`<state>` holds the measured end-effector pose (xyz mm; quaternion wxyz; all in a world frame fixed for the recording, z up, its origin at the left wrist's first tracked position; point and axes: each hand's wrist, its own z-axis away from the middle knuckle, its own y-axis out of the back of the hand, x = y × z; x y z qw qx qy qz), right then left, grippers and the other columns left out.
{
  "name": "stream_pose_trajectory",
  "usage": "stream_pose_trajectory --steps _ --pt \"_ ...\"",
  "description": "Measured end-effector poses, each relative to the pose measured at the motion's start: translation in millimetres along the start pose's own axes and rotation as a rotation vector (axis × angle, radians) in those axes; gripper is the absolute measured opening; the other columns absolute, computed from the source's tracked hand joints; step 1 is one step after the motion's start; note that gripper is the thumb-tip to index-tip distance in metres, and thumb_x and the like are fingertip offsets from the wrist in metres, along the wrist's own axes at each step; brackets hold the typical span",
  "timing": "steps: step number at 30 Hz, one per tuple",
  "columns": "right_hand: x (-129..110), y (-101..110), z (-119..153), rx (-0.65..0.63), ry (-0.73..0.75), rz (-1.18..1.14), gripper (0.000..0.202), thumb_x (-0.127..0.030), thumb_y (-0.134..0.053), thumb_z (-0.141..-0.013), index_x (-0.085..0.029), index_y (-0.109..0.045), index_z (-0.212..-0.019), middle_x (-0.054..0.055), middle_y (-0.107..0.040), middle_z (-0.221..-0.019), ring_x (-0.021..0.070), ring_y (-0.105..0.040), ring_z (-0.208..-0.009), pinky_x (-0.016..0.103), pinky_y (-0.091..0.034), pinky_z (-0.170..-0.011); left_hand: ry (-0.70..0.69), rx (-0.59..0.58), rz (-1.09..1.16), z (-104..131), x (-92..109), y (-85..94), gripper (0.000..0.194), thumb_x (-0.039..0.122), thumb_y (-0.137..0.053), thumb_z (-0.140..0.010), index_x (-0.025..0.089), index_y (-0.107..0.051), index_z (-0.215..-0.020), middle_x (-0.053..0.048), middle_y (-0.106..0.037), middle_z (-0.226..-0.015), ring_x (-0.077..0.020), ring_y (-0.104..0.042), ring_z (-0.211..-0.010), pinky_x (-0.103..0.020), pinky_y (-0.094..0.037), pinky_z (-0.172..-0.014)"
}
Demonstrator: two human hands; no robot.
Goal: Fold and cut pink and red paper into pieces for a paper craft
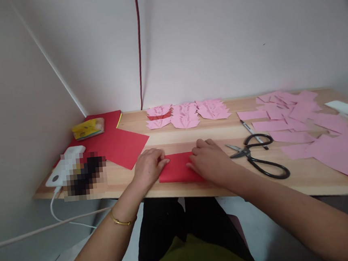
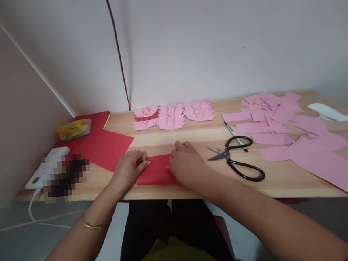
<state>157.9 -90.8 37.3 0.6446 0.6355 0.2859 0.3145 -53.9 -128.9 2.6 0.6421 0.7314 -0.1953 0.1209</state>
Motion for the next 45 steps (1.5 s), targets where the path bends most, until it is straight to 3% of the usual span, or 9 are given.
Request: stream_pose_trajectory --steps 3,11,16,22,29,33,36,39,45 --pt "-4.1 1.6 -12.1 -0.087 -0.074 -0.018 0.039 -0.035 -0.043 -0.093 -0.011 -0.073 -0.085 0.017 -0.068 -0.083 0.0270 -0.060 -0.080 0.036 -0.038 -0.068 0.003 0.000 -0.018 0.9 0.9 0.6 0.016 0.029 -0.061 -0.080 0.020 -0.053 -0.070 -0.002 -0.058 -0.074 -0.0176 -0.050 -0.076 -0.030 -0.035 -0.070" --pt "-8.1 -3.6 -15.4 -0.047 -0.208 -0.079 0.029 -0.029 -0.048 -0.092 -0.012 -0.071 -0.090 0.015 -0.070 -0.088 0.0265 -0.064 -0.088 0.032 -0.044 -0.071 -0.039 -0.028 -0.049 -0.3 0.1 3.1 0.015 0.030 -0.059 -0.081 0.020 -0.054 -0.072 -0.002 -0.057 -0.073 -0.0179 -0.050 -0.075 -0.030 -0.035 -0.070" --pt "-0.4 -8.7 -27.7 -0.075 -0.270 -0.118 0.037 -0.036 -0.043 -0.093 -0.014 -0.072 -0.083 0.015 -0.071 -0.083 0.0263 -0.067 -0.079 0.032 -0.045 -0.066 -0.061 -0.070 -0.033 -3.0 -1.2 5.3 0.015 0.030 -0.059 -0.081 0.020 -0.053 -0.071 -0.001 -0.057 -0.073 -0.0173 -0.050 -0.074 -0.029 -0.034 -0.067" --pt "6.3 -12.4 -35.8 -0.092 -0.247 -0.133 0.042 -0.043 -0.042 -0.092 -0.015 -0.073 -0.083 0.014 -0.072 -0.083 0.0262 -0.067 -0.079 0.030 -0.044 -0.063 -0.055 -0.119 -0.066 -6.6 -1.0 11.5 0.013 0.028 -0.058 -0.081 0.020 -0.054 -0.072 -0.002 -0.058 -0.073 -0.0174 -0.051 -0.074 -0.028 -0.035 -0.064" --pt "6.6 -15.2 -32.9 -0.077 -0.193 -0.093 0.039 -0.036 -0.040 -0.093 -0.016 -0.072 -0.085 0.014 -0.072 -0.084 0.0266 -0.067 -0.081 0.031 -0.045 -0.066 -0.242 -0.237 -0.180 -7.1 44.3 33.1 0.022 0.024 -0.045 -0.089 0.017 -0.066 -0.088 -0.009 -0.065 -0.093 -0.0227 -0.057 -0.090 -0.034 -0.041 -0.082" --pt "7.7 -14.6 -34.5 -0.105 -0.173 -0.092 0.039 -0.037 -0.041 -0.093 -0.015 -0.072 -0.086 0.014 -0.072 -0.084 0.0260 -0.068 -0.082 0.031 -0.047 -0.069 -0.375 -0.356 -0.098 13.2 69.8 18.2 0.040 0.043 -0.041 -0.092 0.016 -0.061 -0.113 -0.012 -0.064 -0.113 -0.0249 -0.057 -0.107 -0.036 -0.042 -0.092" --pt "8.4 -16.3 -35.8 -0.104 -0.171 -0.088 0.041 -0.038 -0.039 -0.094 -0.014 -0.072 -0.090 0.015 -0.072 -0.087 0.0268 -0.068 -0.086 0.033 -0.048 -0.072 -0.407 -0.307 -0.168 35.9 67.1 -0.2 0.067 0.060 -0.041 -0.086 0.012 -0.047 -0.133 -0.019 -0.045 -0.140 -0.0322 -0.035 -0.133 -0.048 -0.031 -0.106" --pt "8.7 -19.8 -35.9 -0.079 -0.172 -0.082 0.041 -0.039 -0.039 -0.094 -0.013 -0.071 -0.094 0.016 -0.072 -0.090 0.0280 -0.067 -0.089 0.034 -0.049 -0.073 -0.372 -0.282 -0.271 57.8 58.1 -14.1 0.077 0.067 -0.042 -0.081 0.016 -0.040 -0.139 -0.016 -0.036 -0.148 -0.0353 -0.024 -0.139 -0.054 -0.024 -0.109" --pt "8.2 -24.9 -34.5 -0.050 -0.174 -0.071 0.041 -0.040 -0.039 -0.094 -0.013 -0.070 -0.093 0.017 -0.072 -0.089 0.0287 -0.068 -0.087 0.036 -0.049 -0.072 -0.293 -0.155 -0.338 83.2 63.1 -24.1 0.083 0.070 -0.047 -0.075 0.021 -0.038 -0.141 -0.012 -0.036 -0.148 -0.0371 -0.021 -0.139 -0.060 -0.014 -0.111"
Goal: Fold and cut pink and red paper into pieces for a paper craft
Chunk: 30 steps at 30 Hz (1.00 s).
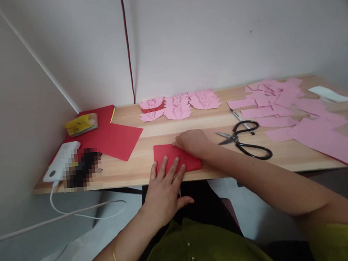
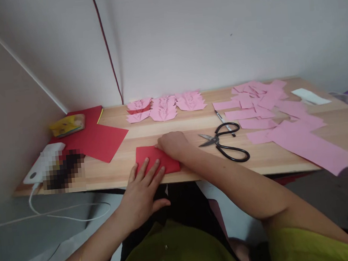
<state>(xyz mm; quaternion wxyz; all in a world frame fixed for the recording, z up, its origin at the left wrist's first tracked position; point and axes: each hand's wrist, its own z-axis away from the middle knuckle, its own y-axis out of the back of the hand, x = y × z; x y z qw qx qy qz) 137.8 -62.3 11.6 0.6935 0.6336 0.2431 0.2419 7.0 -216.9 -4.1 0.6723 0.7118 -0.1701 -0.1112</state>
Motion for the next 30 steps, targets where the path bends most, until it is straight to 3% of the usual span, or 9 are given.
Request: stream_pose_trajectory --steps 4,8,11,17,22,27,30 --pt "-0.1 0.2 0.4 0.004 0.016 0.007 0.040 -0.040 -0.039 -0.094 -0.014 -0.070 -0.096 0.017 -0.072 -0.091 0.0286 -0.067 -0.089 0.036 -0.050 -0.072 0.099 0.027 -0.016 -11.0 14.8 7.4 0.085 0.071 -0.045 -0.076 0.013 -0.040 -0.139 -0.016 -0.045 -0.141 -0.0347 -0.027 -0.137 -0.060 -0.004 -0.112" --pt "0.5 3.1 -1.5 -0.017 0.027 0.013 0.041 -0.038 -0.039 -0.094 -0.013 -0.071 -0.093 0.017 -0.072 -0.088 0.0281 -0.068 -0.088 0.035 -0.050 -0.071 0.064 -0.005 0.017 -28.7 27.5 6.3 0.087 0.072 -0.041 -0.077 0.010 -0.041 -0.139 -0.018 -0.041 -0.144 -0.0318 -0.031 -0.136 -0.055 -0.015 -0.113" --pt "1.2 4.2 -3.8 -0.032 0.030 0.017 0.041 -0.038 -0.040 -0.094 -0.013 -0.071 -0.093 0.017 -0.072 -0.088 0.0269 -0.068 -0.087 0.033 -0.050 -0.071 0.054 -0.034 0.033 -31.1 36.2 -3.8 0.089 0.074 -0.040 -0.076 0.013 -0.037 -0.142 -0.016 -0.039 -0.146 -0.0346 -0.028 -0.137 -0.060 -0.020 -0.109" --pt "1.7 0.4 -3.9 -0.026 0.026 0.030 0.041 -0.040 -0.040 -0.094 -0.013 -0.071 -0.092 0.017 -0.072 -0.086 0.0281 -0.068 -0.086 0.034 -0.050 -0.070 0.085 0.035 -0.008 -21.5 48.4 -19.7 0.089 0.074 -0.043 -0.074 0.023 -0.029 -0.145 -0.011 -0.030 -0.151 -0.0395 -0.015 -0.140 -0.071 -0.008 -0.105" --pt "1.1 -0.2 0.0 -0.007 0.031 0.039 0.042 -0.042 -0.039 -0.094 -0.013 -0.070 -0.095 0.017 -0.072 -0.089 0.0276 -0.068 -0.086 0.034 -0.049 -0.071 0.180 0.103 -0.002 -15.8 51.2 -19.4 0.090 0.077 -0.052 -0.064 0.039 -0.031 -0.143 -0.012 -0.030 -0.151 -0.0458 -0.018 -0.138 -0.072 -0.015 -0.102" --pt "-0.4 -2.3 0.4 0.003 0.026 0.037 0.041 -0.040 -0.038 -0.095 -0.014 -0.069 -0.097 0.016 -0.072 -0.094 0.0270 -0.067 -0.090 0.033 -0.048 -0.072 0.255 0.073 0.001 4.7 42.9 -16.1 0.099 0.073 -0.058 -0.063 0.017 -0.037 -0.142 -0.025 -0.030 -0.148 -0.0395 -0.025 -0.138 -0.055 -0.029 -0.107" --pt "0.4 -2.9 0.0 0.002 0.019 0.032 0.042 -0.041 -0.037 -0.095 -0.014 -0.069 -0.099 0.016 -0.071 -0.096 0.0280 -0.066 -0.092 0.034 -0.048 -0.072 0.260 0.078 -0.019 16.2 37.2 -13.7 0.093 0.071 -0.060 -0.064 0.022 -0.040 -0.141 -0.024 -0.029 -0.149 -0.0395 -0.025 -0.138 -0.056 -0.029 -0.106"
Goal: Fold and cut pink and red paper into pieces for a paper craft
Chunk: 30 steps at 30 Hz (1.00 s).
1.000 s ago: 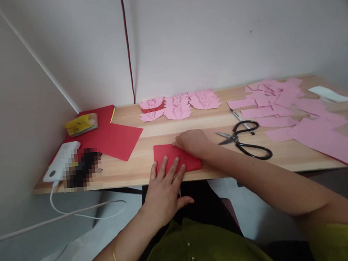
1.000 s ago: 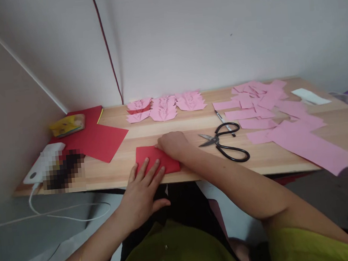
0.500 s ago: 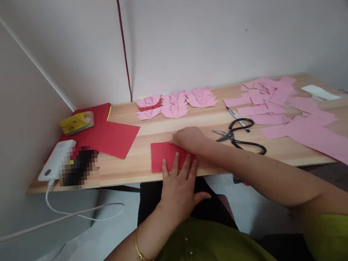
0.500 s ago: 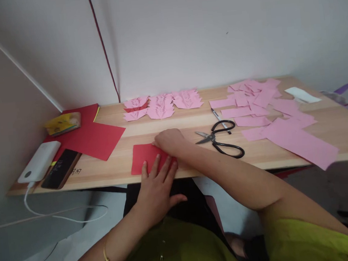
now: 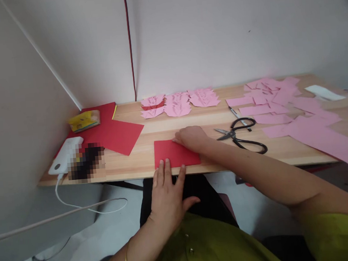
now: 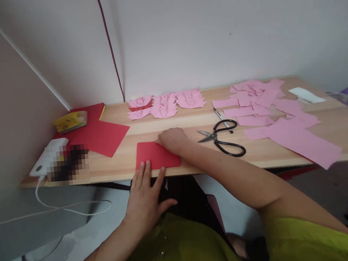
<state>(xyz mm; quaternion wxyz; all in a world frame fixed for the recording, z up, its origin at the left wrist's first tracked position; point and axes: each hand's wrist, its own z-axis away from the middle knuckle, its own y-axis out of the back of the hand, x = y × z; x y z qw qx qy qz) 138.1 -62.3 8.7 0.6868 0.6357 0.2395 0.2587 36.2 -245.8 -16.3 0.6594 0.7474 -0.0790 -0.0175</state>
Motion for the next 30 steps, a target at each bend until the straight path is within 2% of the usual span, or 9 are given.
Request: stream_pose_trajectory --steps 3,6,8,10,12,14,18,24,30 --pt "-0.6 4.9 3.7 -0.001 -0.020 -0.002 0.040 -0.039 -0.038 -0.094 -0.013 -0.068 -0.098 0.017 -0.070 -0.097 0.0283 -0.066 -0.090 0.035 -0.046 -0.071 0.013 0.024 -0.016 3.8 -2.9 1.1 0.090 0.071 -0.058 -0.067 0.025 -0.038 -0.141 -0.020 -0.031 -0.149 -0.0392 -0.026 -0.138 -0.060 -0.023 -0.107" --pt "-13.3 14.8 14.0 0.021 -0.067 0.010 0.037 -0.031 -0.035 -0.095 -0.011 -0.067 -0.099 0.019 -0.068 -0.097 0.0287 -0.063 -0.092 0.039 -0.043 -0.077 0.035 0.030 -0.015 3.0 -2.0 0.9 0.091 0.069 -0.057 -0.069 0.016 -0.039 -0.141 -0.020 -0.035 -0.147 -0.0374 -0.029 -0.136 -0.058 -0.018 -0.110" --pt "-31.1 19.1 22.2 0.116 -0.099 0.019 0.034 -0.023 -0.032 -0.095 -0.012 -0.063 -0.104 0.019 -0.065 -0.103 0.0292 -0.057 -0.099 0.044 -0.038 -0.084 0.037 0.030 -0.011 1.5 -1.3 1.4 0.090 0.068 -0.058 -0.070 0.012 -0.041 -0.138 -0.019 -0.038 -0.145 -0.0368 -0.030 -0.136 -0.058 -0.017 -0.110" --pt "-51.9 17.7 28.6 0.298 -0.105 0.000 0.028 -0.018 -0.035 -0.092 -0.016 -0.060 -0.104 0.016 -0.061 -0.108 0.0285 -0.051 -0.103 0.044 -0.034 -0.086 0.040 0.028 -0.007 0.3 -1.7 2.8 0.086 0.065 -0.059 -0.071 0.010 -0.045 -0.135 -0.020 -0.043 -0.142 -0.0366 -0.033 -0.135 -0.058 -0.016 -0.110" --pt "-67.5 10.5 32.1 0.353 -0.088 -0.041 0.023 -0.019 -0.040 -0.090 -0.018 -0.059 -0.103 0.014 -0.059 -0.106 0.0279 -0.048 -0.100 0.042 -0.032 -0.084 0.046 0.026 -0.001 -0.2 -3.6 4.1 0.081 0.062 -0.061 -0.072 0.009 -0.048 -0.132 -0.021 -0.048 -0.138 -0.0359 -0.035 -0.133 -0.057 -0.017 -0.110" --pt "-72.2 0.5 34.6 0.351 -0.133 -0.066 0.024 -0.023 -0.041 -0.091 -0.019 -0.058 -0.106 0.013 -0.058 -0.104 0.0280 -0.046 -0.098 0.042 -0.031 -0.082 0.037 0.035 0.009 0.6 -7.1 4.4 0.078 0.059 -0.060 -0.075 0.008 -0.048 -0.132 -0.021 -0.048 -0.138 -0.0342 -0.037 -0.133 -0.055 -0.017 -0.111" --pt "-52.0 -14.0 45.7 0.355 -0.212 -0.035 0.031 -0.033 -0.038 -0.093 -0.019 -0.054 -0.116 0.014 -0.054 -0.108 0.0294 -0.042 -0.099 0.043 -0.027 -0.082 -0.001 0.061 0.023 6.3 -16.4 1.9 0.069 0.052 -0.054 -0.083 0.009 -0.045 -0.135 -0.017 -0.043 -0.142 -0.0296 -0.039 -0.133 -0.051 -0.019 -0.112" --pt "-12.2 -20.1 73.4 0.339 -0.314 0.065 0.037 -0.038 -0.045 -0.091 -0.020 -0.051 -0.122 0.014 -0.054 -0.105 0.0301 -0.042 -0.098 0.041 -0.026 -0.080 0.022 0.085 -0.027 12.0 -25.3 4.1 0.057 0.047 -0.052 -0.085 0.020 -0.047 -0.136 -0.016 -0.037 -0.146 -0.0309 -0.036 -0.135 -0.053 -0.023 -0.109" --pt "2.2 -21.6 81.6 0.361 -0.403 0.018 0.033 -0.037 -0.047 -0.090 -0.019 -0.054 -0.117 0.013 -0.057 -0.101 0.0292 -0.046 -0.097 0.039 -0.028 -0.079 0.044 0.092 -0.051 8.3 -18.9 10.2 0.052 0.041 -0.053 -0.086 0.016 -0.051 -0.131 -0.018 -0.044 -0.142 -0.0328 -0.040 -0.131 -0.056 -0.020 -0.110"
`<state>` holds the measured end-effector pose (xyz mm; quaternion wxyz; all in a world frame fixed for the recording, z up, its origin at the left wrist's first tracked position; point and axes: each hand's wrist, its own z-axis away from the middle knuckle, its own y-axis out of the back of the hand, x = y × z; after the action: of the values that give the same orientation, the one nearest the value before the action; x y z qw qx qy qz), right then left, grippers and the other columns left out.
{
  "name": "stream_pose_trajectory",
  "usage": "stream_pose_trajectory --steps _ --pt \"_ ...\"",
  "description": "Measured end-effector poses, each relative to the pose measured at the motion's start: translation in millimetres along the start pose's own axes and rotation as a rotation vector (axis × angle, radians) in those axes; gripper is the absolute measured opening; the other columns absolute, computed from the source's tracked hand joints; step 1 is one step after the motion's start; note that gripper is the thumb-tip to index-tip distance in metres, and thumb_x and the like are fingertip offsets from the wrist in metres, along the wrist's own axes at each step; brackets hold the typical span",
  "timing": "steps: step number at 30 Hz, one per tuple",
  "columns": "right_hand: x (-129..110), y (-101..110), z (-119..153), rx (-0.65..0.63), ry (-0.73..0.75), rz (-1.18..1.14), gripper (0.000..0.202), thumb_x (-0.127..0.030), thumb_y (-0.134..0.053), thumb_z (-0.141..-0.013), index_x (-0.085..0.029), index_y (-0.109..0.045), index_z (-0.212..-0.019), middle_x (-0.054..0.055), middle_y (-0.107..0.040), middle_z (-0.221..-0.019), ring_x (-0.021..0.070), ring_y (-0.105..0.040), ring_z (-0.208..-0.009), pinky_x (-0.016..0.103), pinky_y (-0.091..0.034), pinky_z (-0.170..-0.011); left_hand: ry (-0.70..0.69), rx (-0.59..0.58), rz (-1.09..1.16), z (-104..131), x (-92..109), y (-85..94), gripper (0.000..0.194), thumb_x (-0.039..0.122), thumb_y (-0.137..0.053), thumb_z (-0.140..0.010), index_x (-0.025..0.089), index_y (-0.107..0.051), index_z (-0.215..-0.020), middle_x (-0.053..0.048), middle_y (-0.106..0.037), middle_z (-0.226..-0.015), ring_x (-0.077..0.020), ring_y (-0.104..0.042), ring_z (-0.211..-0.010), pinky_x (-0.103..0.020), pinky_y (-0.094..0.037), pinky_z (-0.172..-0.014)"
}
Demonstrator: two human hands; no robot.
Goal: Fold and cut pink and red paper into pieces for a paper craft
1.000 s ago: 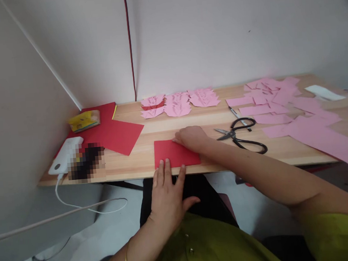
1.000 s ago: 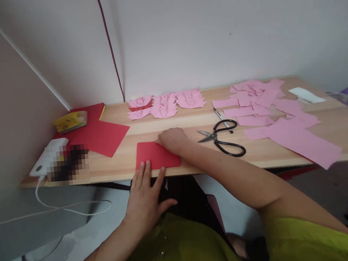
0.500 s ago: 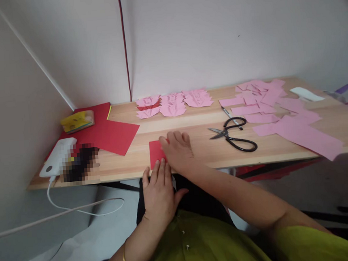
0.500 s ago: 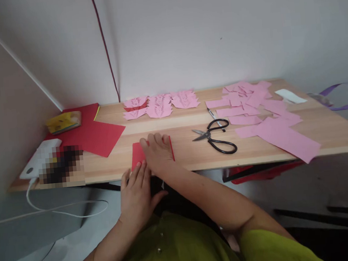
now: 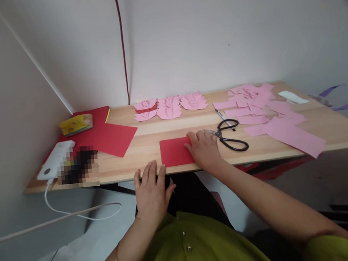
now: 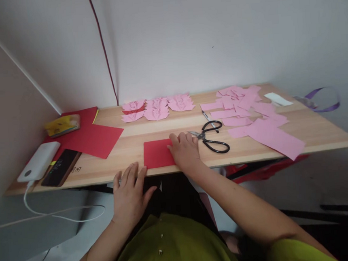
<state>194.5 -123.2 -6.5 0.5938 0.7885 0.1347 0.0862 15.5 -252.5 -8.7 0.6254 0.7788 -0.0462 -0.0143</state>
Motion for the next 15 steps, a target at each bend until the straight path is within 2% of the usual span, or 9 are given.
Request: stream_pose_trajectory --steps 4,6,8,10,12,15 --pt "-13.9 12.4 5.8 0.034 0.017 -0.062 0.030 -0.030 -0.037 -0.095 -0.017 -0.060 -0.110 0.014 -0.060 -0.108 0.0284 -0.049 -0.102 0.043 -0.029 -0.087 -0.042 0.019 0.003 -0.1 -2.6 -0.4 0.052 0.038 -0.055 -0.084 0.011 -0.052 -0.128 -0.018 -0.039 -0.145 -0.0319 -0.033 -0.136 -0.055 -0.020 -0.111" --pt "-33.0 18.3 17.2 0.039 0.149 -0.140 0.035 -0.030 -0.034 -0.096 -0.016 -0.059 -0.115 0.014 -0.058 -0.123 0.0273 -0.046 -0.114 0.045 -0.025 -0.099 -0.097 0.016 0.011 0.1 -8.9 -2.7 0.050 0.035 -0.055 -0.084 0.010 -0.052 -0.127 -0.018 -0.040 -0.145 -0.0303 -0.033 -0.136 -0.052 -0.021 -0.112" --pt "-55.2 19.3 32.8 -0.029 0.383 -0.235 0.047 -0.040 -0.037 -0.095 -0.013 -0.051 -0.130 0.013 -0.047 -0.140 0.0269 -0.036 -0.129 0.043 -0.019 -0.108 -0.139 0.011 0.010 -0.1 -16.5 -5.8 0.048 0.029 -0.054 -0.084 0.009 -0.051 -0.128 -0.018 -0.044 -0.141 -0.0290 -0.035 -0.135 -0.051 -0.022 -0.113" --pt "-71.1 14.6 48.1 -0.108 0.461 -0.295 0.059 -0.047 -0.037 -0.094 -0.008 -0.044 -0.137 0.014 -0.043 -0.144 0.0254 -0.031 -0.135 0.040 -0.020 -0.111 -0.166 0.015 0.001 -0.7 -23.6 -8.6 0.046 0.023 -0.051 -0.084 0.009 -0.051 -0.128 -0.018 -0.047 -0.139 -0.0282 -0.038 -0.134 -0.051 -0.023 -0.112" --pt "-73.5 7.1 59.7 -0.149 0.470 -0.313 0.071 -0.056 -0.043 -0.089 -0.006 -0.043 -0.138 0.014 -0.037 -0.147 0.0262 -0.029 -0.137 0.040 -0.022 -0.112 -0.188 0.026 -0.006 -1.5 -28.6 -10.0 0.041 0.021 -0.048 -0.086 0.010 -0.053 -0.125 -0.017 -0.047 -0.139 -0.0275 -0.040 -0.133 -0.051 -0.022 -0.112" --pt "-53.4 -1.1 70.3 -0.136 0.439 -0.289 0.081 -0.061 -0.051 -0.082 -0.007 -0.038 -0.141 0.013 -0.032 -0.150 0.0267 -0.027 -0.139 0.042 -0.024 -0.112 -0.193 0.037 -0.008 -1.8 -31.0 -9.5 0.034 0.022 -0.047 -0.088 0.012 -0.056 -0.120 -0.015 -0.046 -0.141 -0.0271 -0.040 -0.133 -0.053 -0.021 -0.112"
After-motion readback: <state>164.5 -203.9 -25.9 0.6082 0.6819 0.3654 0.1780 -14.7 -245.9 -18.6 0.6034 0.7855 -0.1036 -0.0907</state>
